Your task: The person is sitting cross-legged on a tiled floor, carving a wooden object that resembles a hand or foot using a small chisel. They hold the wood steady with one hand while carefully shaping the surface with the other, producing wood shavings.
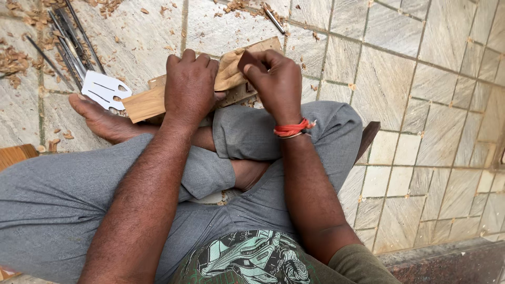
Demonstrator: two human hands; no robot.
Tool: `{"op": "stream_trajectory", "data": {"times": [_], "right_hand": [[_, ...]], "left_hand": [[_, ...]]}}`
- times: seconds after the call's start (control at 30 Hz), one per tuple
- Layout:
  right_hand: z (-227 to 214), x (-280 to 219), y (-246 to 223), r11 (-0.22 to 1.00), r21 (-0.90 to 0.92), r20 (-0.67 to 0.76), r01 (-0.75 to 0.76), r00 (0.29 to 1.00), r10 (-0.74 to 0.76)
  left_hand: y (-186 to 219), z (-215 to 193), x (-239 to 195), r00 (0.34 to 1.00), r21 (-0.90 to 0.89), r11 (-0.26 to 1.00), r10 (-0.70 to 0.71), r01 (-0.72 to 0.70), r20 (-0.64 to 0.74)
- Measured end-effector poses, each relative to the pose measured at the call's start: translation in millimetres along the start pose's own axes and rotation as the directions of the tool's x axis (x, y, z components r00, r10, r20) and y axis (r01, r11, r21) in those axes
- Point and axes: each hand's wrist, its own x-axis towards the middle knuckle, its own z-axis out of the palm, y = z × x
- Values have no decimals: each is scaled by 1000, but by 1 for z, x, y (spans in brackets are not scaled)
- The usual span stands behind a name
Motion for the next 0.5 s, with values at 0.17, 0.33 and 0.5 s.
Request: {"op": "stream_trajectory", "data": {"times": [0.17, 0.33, 0.5], "right_hand": [[21, 16, 8, 965, 3, -170, 263, 951, -259], [14, 13, 0, 944, -141, -70, 297, 949, -309], [7, 18, -6, 906, -140, -140, 400, 898, -418]], "left_hand": [[-1, -1, 0, 1000, 35, 999, 5, -6, 18], [0, -5, 1, 1000, 32, 999, 9, -9, 16], [-1, -2, 1, 1000, 29, 999, 14, -14, -6]]}}
